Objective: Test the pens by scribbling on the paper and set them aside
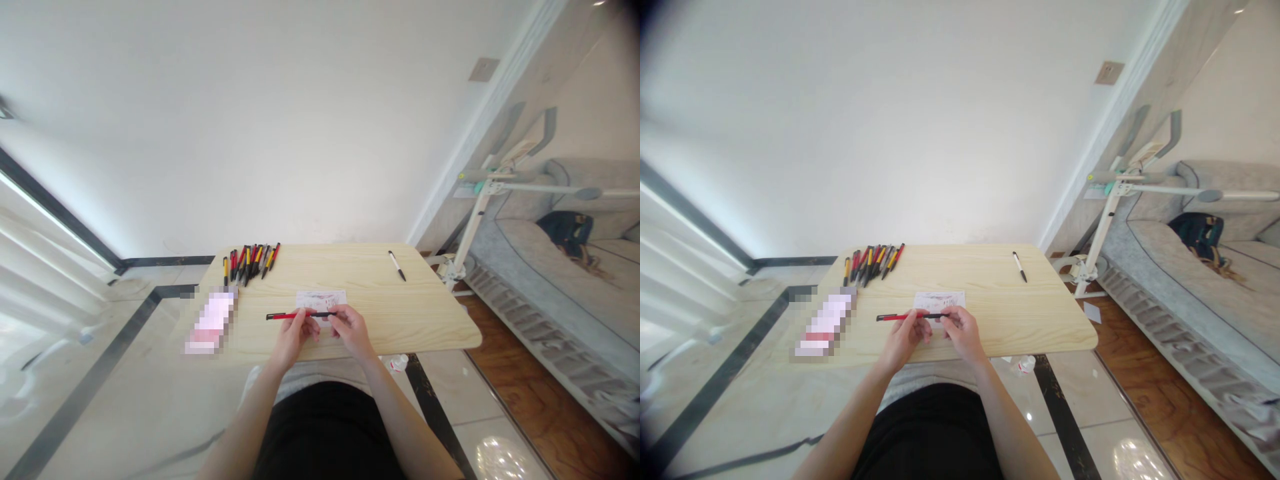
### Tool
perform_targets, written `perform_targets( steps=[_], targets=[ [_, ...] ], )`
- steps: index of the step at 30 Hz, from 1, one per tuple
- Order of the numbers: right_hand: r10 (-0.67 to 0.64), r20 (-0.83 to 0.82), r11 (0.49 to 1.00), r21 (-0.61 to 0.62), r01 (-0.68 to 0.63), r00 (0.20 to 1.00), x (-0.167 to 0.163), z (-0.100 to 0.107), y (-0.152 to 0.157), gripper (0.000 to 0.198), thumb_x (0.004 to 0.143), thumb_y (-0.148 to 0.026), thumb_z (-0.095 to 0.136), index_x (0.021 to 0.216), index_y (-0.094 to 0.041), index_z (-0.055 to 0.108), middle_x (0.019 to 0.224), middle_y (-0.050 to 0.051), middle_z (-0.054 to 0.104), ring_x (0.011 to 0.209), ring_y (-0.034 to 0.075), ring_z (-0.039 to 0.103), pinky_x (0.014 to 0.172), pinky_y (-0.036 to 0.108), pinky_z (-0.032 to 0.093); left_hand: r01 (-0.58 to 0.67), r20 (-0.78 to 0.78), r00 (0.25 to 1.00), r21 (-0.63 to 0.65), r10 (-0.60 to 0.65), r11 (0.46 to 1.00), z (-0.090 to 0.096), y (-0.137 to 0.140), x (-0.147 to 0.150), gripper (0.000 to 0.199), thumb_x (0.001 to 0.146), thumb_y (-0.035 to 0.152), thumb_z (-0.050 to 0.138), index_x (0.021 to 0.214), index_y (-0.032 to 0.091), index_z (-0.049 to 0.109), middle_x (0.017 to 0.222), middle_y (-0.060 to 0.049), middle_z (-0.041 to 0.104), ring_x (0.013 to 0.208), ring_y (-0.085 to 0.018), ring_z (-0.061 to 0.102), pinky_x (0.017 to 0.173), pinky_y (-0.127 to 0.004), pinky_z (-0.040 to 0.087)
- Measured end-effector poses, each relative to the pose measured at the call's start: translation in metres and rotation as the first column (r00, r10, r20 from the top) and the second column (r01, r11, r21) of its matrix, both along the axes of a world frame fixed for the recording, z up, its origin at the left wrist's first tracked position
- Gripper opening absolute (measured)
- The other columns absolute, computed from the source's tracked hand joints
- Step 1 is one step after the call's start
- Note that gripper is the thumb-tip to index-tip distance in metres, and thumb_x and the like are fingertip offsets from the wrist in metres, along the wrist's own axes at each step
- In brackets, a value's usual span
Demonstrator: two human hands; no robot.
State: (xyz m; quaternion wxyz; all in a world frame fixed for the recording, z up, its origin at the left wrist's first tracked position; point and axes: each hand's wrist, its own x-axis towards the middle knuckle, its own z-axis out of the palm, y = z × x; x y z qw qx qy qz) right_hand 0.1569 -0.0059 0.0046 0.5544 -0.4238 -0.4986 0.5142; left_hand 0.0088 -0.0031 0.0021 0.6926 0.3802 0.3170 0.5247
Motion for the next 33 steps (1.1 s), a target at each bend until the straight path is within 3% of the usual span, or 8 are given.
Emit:
perform_targets(
  steps=[33],
  targets=[
    [0.001, 0.086, 1.000, -0.007, 0.000, 0.996, 0.0006, -0.0052, 0.0024, 0.018, 0.072, -0.030, 0.057, 0.085, -0.017, 0.058, 0.069, 0.004, 0.065, 0.050, 0.011, 0.054, 0.043, 0.022, 0.043, 0.007, -0.028, 1.000, 0.010, -0.007, 1.000, 0.0005, 0.0008, -0.0001, 0.034, 0.080, 0.039, 0.045, 0.093, 0.010, 0.058, 0.061, -0.003, 0.059, 0.049, -0.012, 0.053, 0.052, -0.026, 0.039]
  ],
)
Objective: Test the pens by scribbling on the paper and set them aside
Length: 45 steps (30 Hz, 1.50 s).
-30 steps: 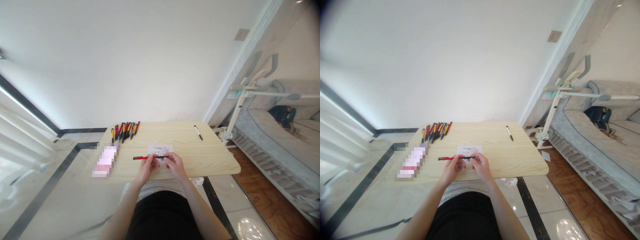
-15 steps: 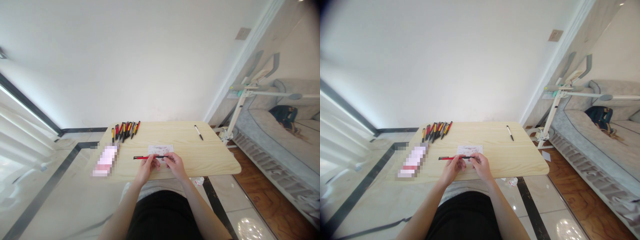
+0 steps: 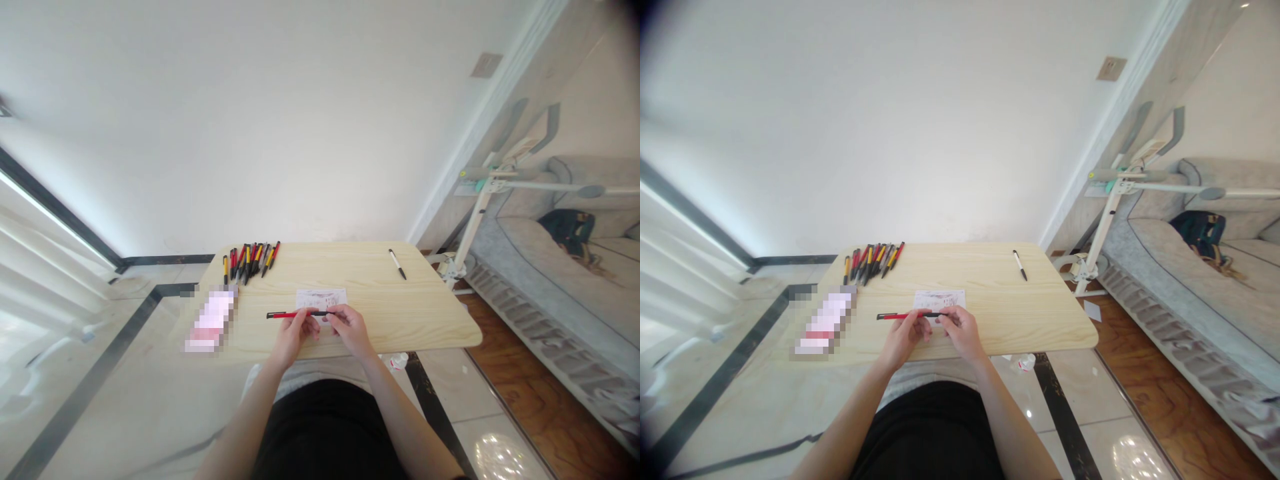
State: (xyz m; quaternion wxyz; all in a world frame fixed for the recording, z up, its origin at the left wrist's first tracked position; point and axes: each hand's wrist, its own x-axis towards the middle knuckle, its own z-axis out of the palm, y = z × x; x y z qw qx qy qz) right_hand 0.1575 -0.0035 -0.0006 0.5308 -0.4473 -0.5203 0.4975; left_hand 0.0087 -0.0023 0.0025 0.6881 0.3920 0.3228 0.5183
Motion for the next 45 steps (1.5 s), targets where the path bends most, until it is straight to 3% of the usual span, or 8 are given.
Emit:
perform_targets(
  steps=[15, 45],
  targets=[
    [0.006, 0.031, 1.000, -0.005, -0.006, 0.999, -0.0018, 0.0045, -0.0018, 0.019, 0.072, -0.031, 0.056, 0.085, -0.016, 0.058, 0.068, 0.004, 0.064, 0.058, 0.014, 0.058, 0.046, 0.022, 0.045, 0.007, -0.021, 1.000, -0.020, -0.008, 1.000, 0.0013, -0.0005, 0.0002, 0.036, 0.078, 0.041, 0.047, 0.091, 0.010, 0.059, 0.060, -0.004, 0.059, 0.049, -0.013, 0.053, 0.052, -0.026, 0.039],
    [0.020, 0.105, 1.000, 0.013, -0.021, 0.994, -0.0023, 0.0027, -0.0013, 0.019, 0.076, -0.034, 0.052, 0.084, -0.016, 0.057, 0.060, 0.000, 0.058, 0.049, 0.011, 0.052, 0.045, 0.021, 0.042, 0.007, -0.061, 0.998, -0.016, -0.008, 1.000, -0.0042, 0.0022, -0.0004, 0.040, 0.078, 0.045, 0.046, 0.091, 0.010, 0.059, 0.061, -0.004, 0.060, 0.048, -0.012, 0.053, 0.050, -0.025, 0.038]
  ],
)
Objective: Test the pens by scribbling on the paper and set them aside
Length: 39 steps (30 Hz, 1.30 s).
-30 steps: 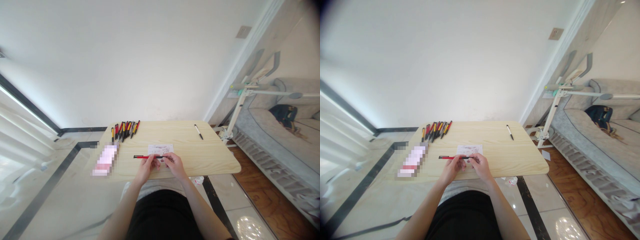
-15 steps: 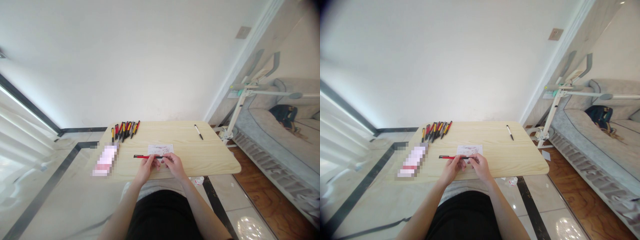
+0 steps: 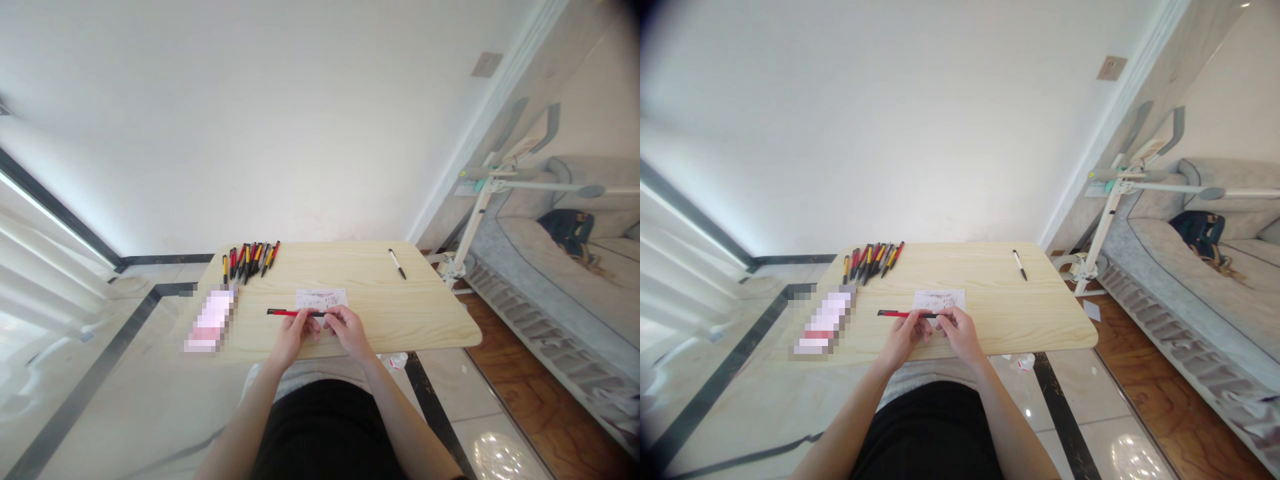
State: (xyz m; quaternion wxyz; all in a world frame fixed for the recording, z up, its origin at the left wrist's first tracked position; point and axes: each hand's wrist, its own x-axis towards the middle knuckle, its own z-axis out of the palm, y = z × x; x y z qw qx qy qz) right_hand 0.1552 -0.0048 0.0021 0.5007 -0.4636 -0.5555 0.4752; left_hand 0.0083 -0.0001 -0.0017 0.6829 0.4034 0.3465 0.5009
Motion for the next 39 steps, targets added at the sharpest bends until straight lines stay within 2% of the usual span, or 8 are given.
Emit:
perform_targets(
  steps=[12, 28, 32, 36, 39],
  targets=[
    [0.007, 0.062, 0.999, 0.038, -0.009, 0.998, 0.0000, -0.0015, -0.0006, 0.021, 0.079, -0.037, 0.049, 0.077, -0.017, 0.056, 0.057, -0.001, 0.056, 0.049, 0.011, 0.049, 0.046, 0.021, 0.041, 0.011, -0.016, 1.000, 0.008, -0.010, 1.000, 0.0001, -0.0006, -0.0007, 0.041, 0.079, 0.046, 0.044, 0.091, 0.010, 0.059, 0.062, -0.004, 0.060, 0.049, -0.012, 0.053, 0.051, -0.025, 0.039],
    [-0.013, 0.134, 1.000, 0.024, 0.010, 0.991, -0.0007, -0.0024, -0.0022, 0.034, 0.083, -0.043, 0.042, 0.064, -0.018, 0.056, 0.049, -0.002, 0.052, 0.045, 0.012, 0.048, 0.045, 0.022, 0.038, 0.021, -0.016, 1.000, 0.014, -0.020, 1.000, 0.0003, -0.0014, -0.0007, 0.037, 0.080, 0.043, 0.044, 0.087, 0.010, 0.060, 0.063, -0.004, 0.060, 0.049, -0.012, 0.053, 0.051, -0.025, 0.039],
    [-0.008, 0.094, 0.999, 0.034, 0.004, 0.996, -0.0017, -0.0012, -0.0033, 0.031, 0.084, -0.040, 0.041, 0.068, -0.018, 0.056, 0.052, -0.001, 0.053, 0.046, 0.011, 0.048, 0.045, 0.022, 0.038, 0.019, 0.009, 1.000, 0.017, -0.019, 1.000, 0.0014, -0.0014, -0.0002, 0.035, 0.081, 0.041, 0.044, 0.089, 0.011, 0.060, 0.062, -0.003, 0.060, 0.048, -0.012, 0.053, 0.050, -0.025, 0.038],
    [0.002, 0.071, 0.997, 0.072, -0.007, 0.998, -0.0024, -0.0026, -0.0040, 0.018, 0.079, -0.035, 0.051, 0.086, -0.019, 0.056, 0.061, -0.001, 0.056, 0.052, 0.011, 0.050, 0.047, 0.021, 0.039, 0.023, 0.033, 0.999, 0.015, -0.023, 1.000, 0.0015, -0.0011, 0.0001, 0.034, 0.081, 0.040, 0.044, 0.088, 0.011, 0.060, 0.060, -0.003, 0.059, 0.047, -0.011, 0.053, 0.049, -0.024, 0.038],
    [0.015, 0.082, 0.995, 0.100, -0.024, 0.996, -0.0024, -0.0068, -0.0032, 0.022, 0.076, -0.030, 0.055, 0.094, -0.019, 0.053, 0.069, 0.000, 0.059, 0.058, 0.012, 0.054, 0.051, 0.022, 0.042, 0.022, 0.046, 0.999, 0.013, -0.023, 1.000, 0.0004, -0.0007, 0.0002, 0.033, 0.081, 0.040, 0.045, 0.087, 0.011, 0.060, 0.060, -0.002, 0.059, 0.048, -0.011, 0.053, 0.049, -0.024, 0.038]
  ],
)
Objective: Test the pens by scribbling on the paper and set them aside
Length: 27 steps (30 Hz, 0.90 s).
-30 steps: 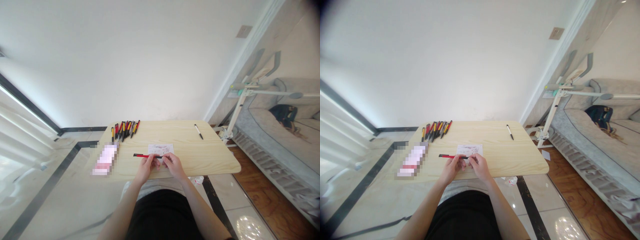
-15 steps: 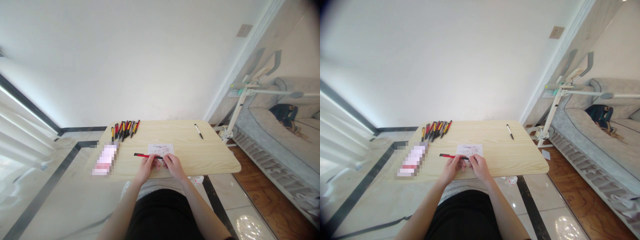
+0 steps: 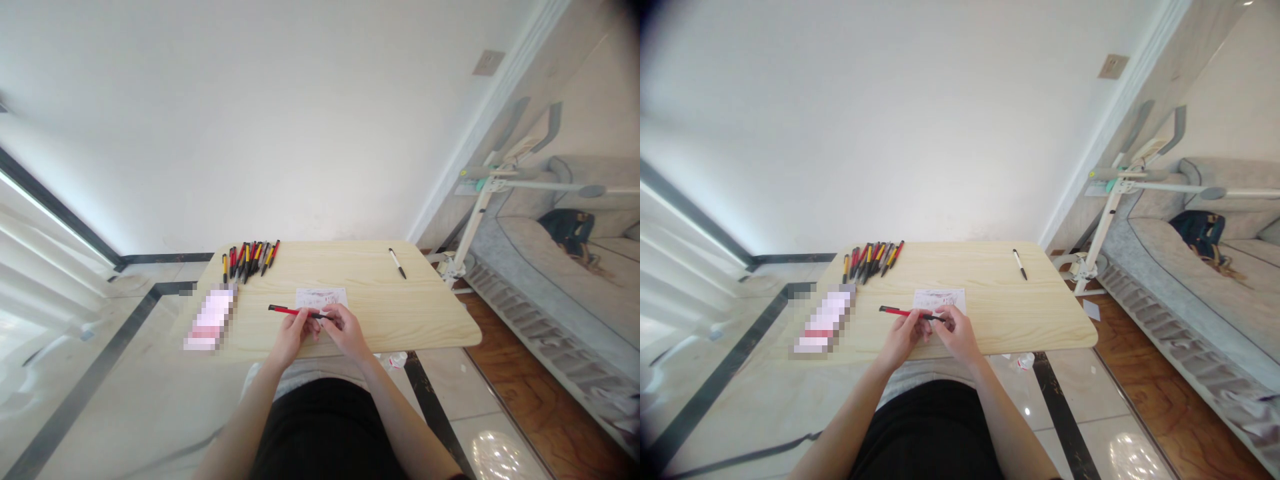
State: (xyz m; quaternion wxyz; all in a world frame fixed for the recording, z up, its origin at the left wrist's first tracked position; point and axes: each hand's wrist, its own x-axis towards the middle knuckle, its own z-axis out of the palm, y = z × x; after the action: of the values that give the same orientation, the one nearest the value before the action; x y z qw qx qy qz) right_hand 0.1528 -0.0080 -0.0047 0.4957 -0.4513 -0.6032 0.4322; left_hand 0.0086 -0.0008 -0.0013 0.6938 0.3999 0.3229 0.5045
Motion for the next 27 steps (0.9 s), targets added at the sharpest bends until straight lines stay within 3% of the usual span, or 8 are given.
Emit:
perform_targets(
  steps=[12, 27],
  targets=[
    [-0.007, 0.066, 1.000, -0.006, 0.007, 0.998, 0.0003, 0.0012, 0.0005, 0.016, 0.079, -0.031, 0.051, 0.087, -0.018, 0.057, 0.074, 0.002, 0.061, 0.062, 0.013, 0.055, 0.054, 0.023, 0.043, -0.013, -0.004, 1.000, -0.005, 0.013, 1.000, 0.0015, -0.0003, 0.0002, 0.033, 0.080, 0.040, 0.045, 0.086, 0.011, 0.060, 0.060, -0.003, 0.059, 0.047, -0.011, 0.053, 0.049, -0.024, 0.038],
    [0.004, 0.118, 0.999, -0.037, 0.001, 0.993, 0.0015, 0.0035, -0.0005, 0.033, 0.085, -0.040, 0.041, 0.066, -0.017, 0.055, 0.054, -0.001, 0.054, 0.050, 0.011, 0.050, 0.049, 0.021, 0.038, 0.016, -0.071, 0.997, 0.019, -0.014, 1.000, 0.0004, -0.0011, -0.0011, 0.035, 0.081, 0.041, 0.044, 0.090, 0.011, 0.058, 0.062, -0.003, 0.060, 0.049, -0.012, 0.054, 0.053, -0.026, 0.040]
  ],
)
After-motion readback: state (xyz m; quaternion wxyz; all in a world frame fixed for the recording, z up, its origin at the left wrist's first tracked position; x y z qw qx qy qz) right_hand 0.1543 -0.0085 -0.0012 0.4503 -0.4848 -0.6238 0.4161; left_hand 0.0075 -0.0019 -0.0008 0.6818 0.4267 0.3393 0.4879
